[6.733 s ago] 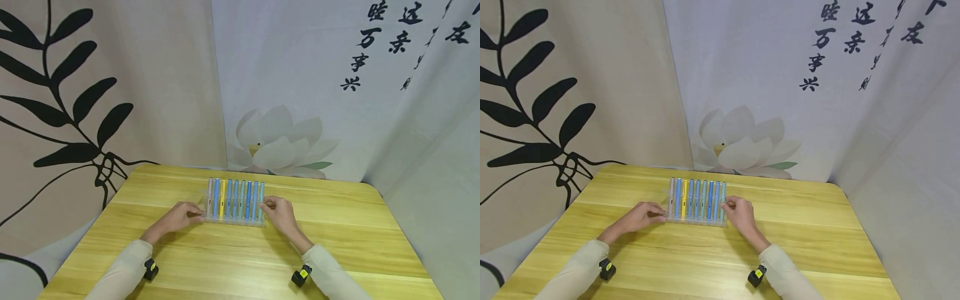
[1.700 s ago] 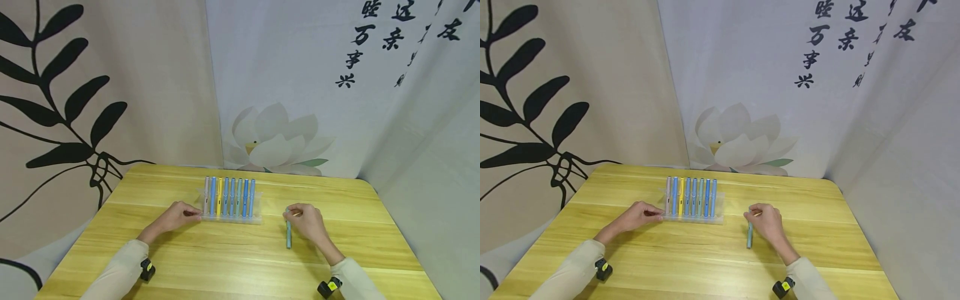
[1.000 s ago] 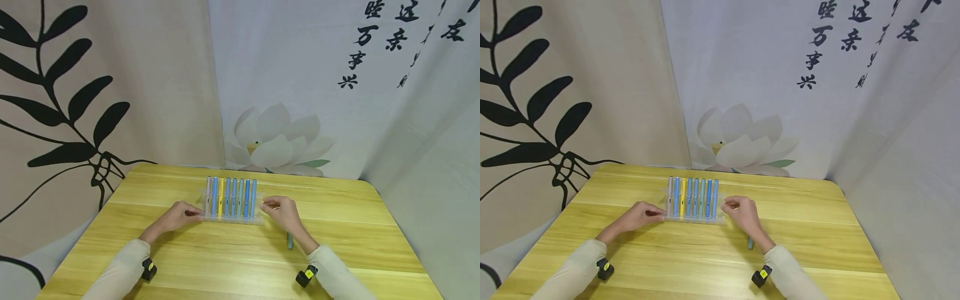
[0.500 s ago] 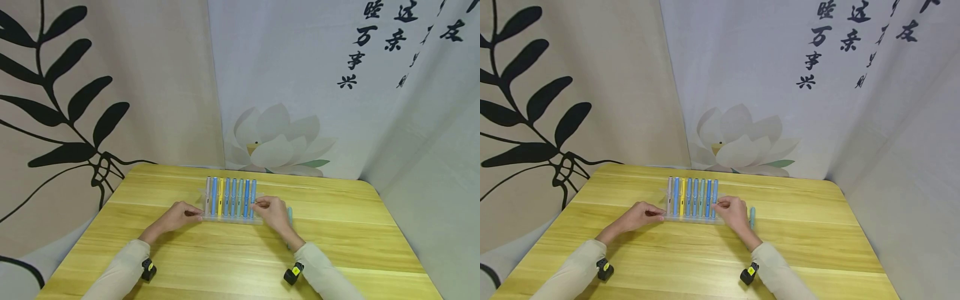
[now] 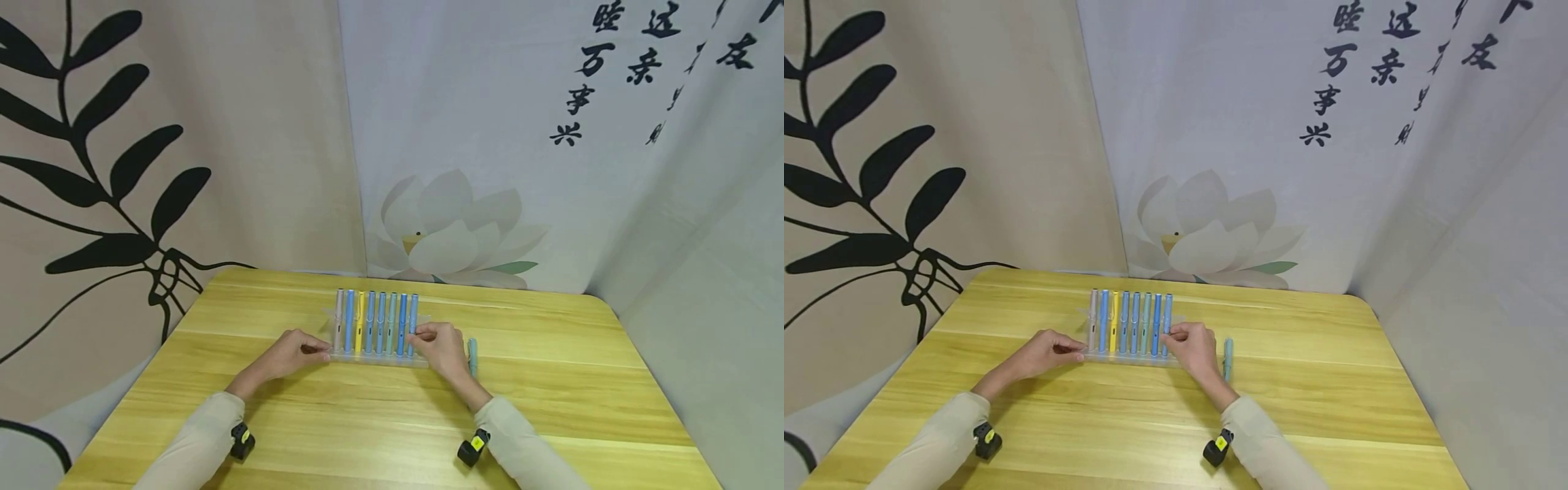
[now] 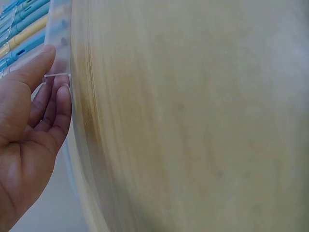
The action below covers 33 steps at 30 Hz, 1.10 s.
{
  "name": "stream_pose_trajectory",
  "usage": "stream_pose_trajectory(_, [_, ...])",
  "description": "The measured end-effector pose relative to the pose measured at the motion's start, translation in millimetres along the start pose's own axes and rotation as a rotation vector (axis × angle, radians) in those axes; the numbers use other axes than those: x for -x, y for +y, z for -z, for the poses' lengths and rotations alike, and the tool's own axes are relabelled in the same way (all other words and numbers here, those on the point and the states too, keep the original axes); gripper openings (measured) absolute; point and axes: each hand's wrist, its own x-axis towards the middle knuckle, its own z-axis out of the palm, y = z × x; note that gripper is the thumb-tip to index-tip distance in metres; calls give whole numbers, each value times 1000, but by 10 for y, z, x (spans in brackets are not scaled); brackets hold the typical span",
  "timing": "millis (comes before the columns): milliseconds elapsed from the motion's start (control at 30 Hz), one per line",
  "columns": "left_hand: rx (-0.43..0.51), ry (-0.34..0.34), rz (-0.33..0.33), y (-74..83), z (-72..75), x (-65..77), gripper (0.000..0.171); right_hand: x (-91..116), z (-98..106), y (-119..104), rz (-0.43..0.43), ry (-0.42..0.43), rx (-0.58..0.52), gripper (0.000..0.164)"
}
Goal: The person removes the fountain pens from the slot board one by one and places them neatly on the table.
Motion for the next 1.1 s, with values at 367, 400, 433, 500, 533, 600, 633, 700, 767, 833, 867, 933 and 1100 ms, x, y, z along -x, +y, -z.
stream_pose_trajectory(367, [-15,5,-5,1,-1,-5,26,9,4,-48,-10,14,0,14])
stream_pose_trajectory(400, [-16,6,-4,1,-2,-6,26,7,9,-58,-13,17,-7,13])
stream_pose_trajectory(433, [-17,6,-4,-1,-1,-7,26,4,17,-70,-10,21,-13,14])
stream_pose_trajectory(500, [-16,7,0,-2,-2,-8,26,-10,33,-95,4,33,-19,14])
stream_pose_trajectory(533, [-15,6,1,-4,-2,-9,26,-19,45,-112,11,41,-20,14])
stream_pose_trajectory(600, [-13,5,-1,-14,-1,-10,26,-32,76,-149,24,54,-15,15])
stream_pose_trajectory(633, [-12,4,-4,-18,0,-10,26,-35,95,-168,39,61,-8,15])
stream_pose_trajectory(700, [-13,2,-8,-19,0,-11,26,-38,136,-196,51,70,1,16])
stream_pose_trajectory(767, [-15,0,-13,-14,2,-10,26,-33,179,-219,55,68,0,17])
stream_pose_trajectory(833, [-19,0,-11,0,4,-9,27,-25,221,-240,53,66,0,17])
stream_pose_trajectory(867, [-21,0,-8,6,4,-8,27,-21,242,-246,49,62,-1,18])
stream_pose_trajectory(933, [-19,-2,-4,18,6,-6,27,-9,286,-259,48,59,-5,18])
stream_pose_trajectory(1100, [-11,-7,0,35,10,-4,27,17,383,-247,57,68,-11,18])
